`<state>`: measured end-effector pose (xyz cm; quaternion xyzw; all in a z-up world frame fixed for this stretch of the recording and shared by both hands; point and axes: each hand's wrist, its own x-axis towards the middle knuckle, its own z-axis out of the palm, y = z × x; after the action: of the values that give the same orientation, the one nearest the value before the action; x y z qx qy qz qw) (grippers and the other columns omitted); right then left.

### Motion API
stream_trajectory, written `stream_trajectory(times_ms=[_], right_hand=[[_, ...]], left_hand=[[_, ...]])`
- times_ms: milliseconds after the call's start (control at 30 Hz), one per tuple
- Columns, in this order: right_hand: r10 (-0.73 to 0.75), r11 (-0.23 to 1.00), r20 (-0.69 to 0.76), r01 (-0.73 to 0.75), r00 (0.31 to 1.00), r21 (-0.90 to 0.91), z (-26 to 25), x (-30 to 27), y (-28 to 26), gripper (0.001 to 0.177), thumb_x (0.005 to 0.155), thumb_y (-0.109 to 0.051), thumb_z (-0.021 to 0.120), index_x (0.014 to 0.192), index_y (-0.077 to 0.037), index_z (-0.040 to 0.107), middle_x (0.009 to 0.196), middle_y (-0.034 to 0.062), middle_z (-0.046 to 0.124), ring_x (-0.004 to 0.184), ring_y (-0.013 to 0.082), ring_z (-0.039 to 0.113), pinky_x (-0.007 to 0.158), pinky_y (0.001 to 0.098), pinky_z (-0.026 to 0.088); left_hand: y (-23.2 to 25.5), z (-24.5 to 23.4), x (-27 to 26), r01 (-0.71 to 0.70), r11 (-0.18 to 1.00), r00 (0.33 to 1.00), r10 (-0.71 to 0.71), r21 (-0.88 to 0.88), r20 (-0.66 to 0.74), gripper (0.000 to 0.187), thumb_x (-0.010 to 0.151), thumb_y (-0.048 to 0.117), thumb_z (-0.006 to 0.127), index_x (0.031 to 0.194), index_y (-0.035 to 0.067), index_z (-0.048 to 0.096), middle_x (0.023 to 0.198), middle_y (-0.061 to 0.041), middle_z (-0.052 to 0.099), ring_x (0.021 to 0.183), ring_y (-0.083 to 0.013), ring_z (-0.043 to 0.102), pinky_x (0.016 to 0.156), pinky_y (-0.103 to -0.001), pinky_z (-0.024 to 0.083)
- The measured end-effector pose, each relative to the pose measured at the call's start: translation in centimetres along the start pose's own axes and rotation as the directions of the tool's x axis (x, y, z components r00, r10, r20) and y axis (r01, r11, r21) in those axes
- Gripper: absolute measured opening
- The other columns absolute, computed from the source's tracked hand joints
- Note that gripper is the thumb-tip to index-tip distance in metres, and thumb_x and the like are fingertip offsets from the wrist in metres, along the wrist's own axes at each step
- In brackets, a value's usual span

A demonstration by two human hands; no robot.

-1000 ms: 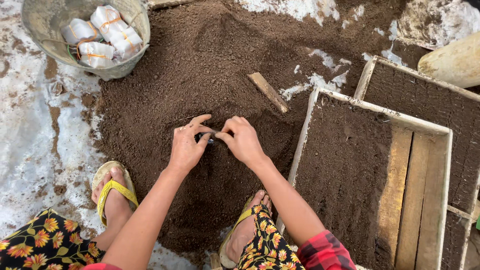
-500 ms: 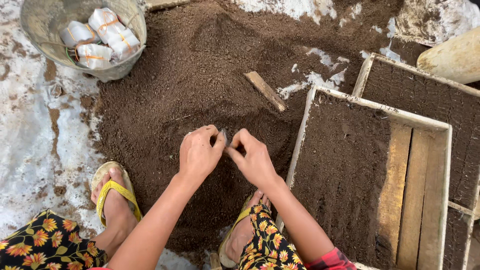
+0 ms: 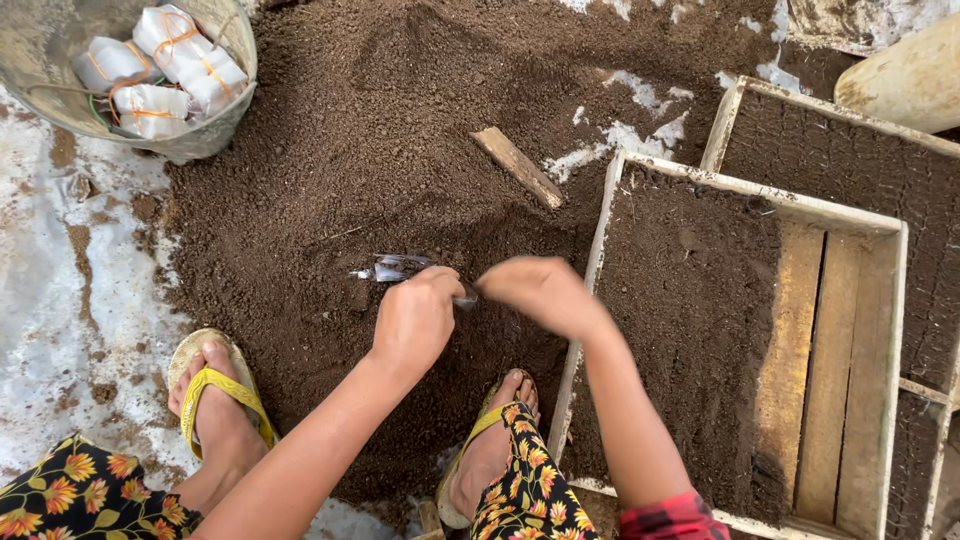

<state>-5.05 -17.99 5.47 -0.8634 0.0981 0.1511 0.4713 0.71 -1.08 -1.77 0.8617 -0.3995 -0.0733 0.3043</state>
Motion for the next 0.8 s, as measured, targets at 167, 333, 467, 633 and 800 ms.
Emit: stream_trajectory(times_ms=[167, 333, 467, 633, 800], right_hand=[[0.491, 0.85, -0.446, -0.297, 0.748, 0.436, 3.1, 5.2, 9.6, 0.046, 0.1, -0.036, 0.049, 0.129, -0.001, 0.057, 0.128, 0.0232, 0.056, 0.123, 0.0387, 0.05, 0.106, 0.0544, 0.039], [0.644, 0.664, -0.445, -0.166, 0.622, 0.729, 8.2, 5.5, 8.5, 0.055, 0.081, -0.037, 0.071, 0.126, -0.007, 0.058, 0.119, 0.0171, 0.061, 0.114, 0.028, 0.055, 0.099, 0.0431, 0.044], [0.728, 0.038, -0.208, 0.265, 0.653, 0.964, 7.6, 5.5, 12.8, 0.042, 0.071, -0.036, 0.076, 0.1, -0.006, 0.073, 0.097, 0.0142, 0.071, 0.083, 0.0294, 0.067, 0.078, 0.0405, 0.055], [0.645, 0.016, -0.31, 0.393, 0.699, 0.919, 5.8, 2.7, 4.8, 0.047, 0.081, -0.044, 0.068, 0.112, -0.009, 0.066, 0.111, 0.014, 0.066, 0.098, 0.0316, 0.064, 0.085, 0.0435, 0.053], [0.556, 0.304, -0.442, 0.322, 0.704, 0.897, 4.4, -0.7, -0.4, 0.04, 0.088, -0.05, 0.058, 0.101, -0.012, 0.061, 0.107, 0.0135, 0.063, 0.101, 0.0282, 0.059, 0.086, 0.0439, 0.052]], left_hand=[[1.4, -1.5, 0.8, 0.44, 0.763, 0.897, -0.403, -0.474, 0.184, 0.027, 0.081, 0.001, 0.054, 0.075, 0.017, 0.074, 0.055, 0.004, 0.064, 0.051, -0.0107, 0.065, 0.064, -0.026, 0.056], [1.7, 1.9, 0.3, 0.418, 0.838, 0.908, -0.382, -0.351, 0.17, 0.022, 0.078, 0.006, 0.055, 0.075, 0.019, 0.073, 0.075, -0.003, 0.068, 0.076, -0.026, 0.069, 0.071, -0.037, 0.056], [3.1, 1.5, 0.0, 0.396, 0.857, 0.908, -0.311, -0.331, 0.279, 0.023, 0.079, 0.002, 0.054, 0.092, 0.007, 0.072, 0.095, -0.01, 0.07, 0.088, -0.0266, 0.07, 0.079, -0.035, 0.057], [4.7, 0.4, -0.3, 0.411, 0.873, 0.875, -0.295, -0.265, 0.384, 0.032, 0.081, 0.0, 0.058, 0.111, -0.008, 0.061, 0.115, -0.025, 0.06, 0.109, -0.0381, 0.06, 0.087, -0.042, 0.056], [5.6, -1.7, 0.3, 0.477, 0.829, 0.824, -0.307, -0.291, 0.476, 0.044, 0.081, 0.003, 0.061, 0.12, -0.016, 0.054, 0.122, -0.032, 0.056, 0.119, -0.0435, 0.054, 0.096, -0.048, 0.05]])
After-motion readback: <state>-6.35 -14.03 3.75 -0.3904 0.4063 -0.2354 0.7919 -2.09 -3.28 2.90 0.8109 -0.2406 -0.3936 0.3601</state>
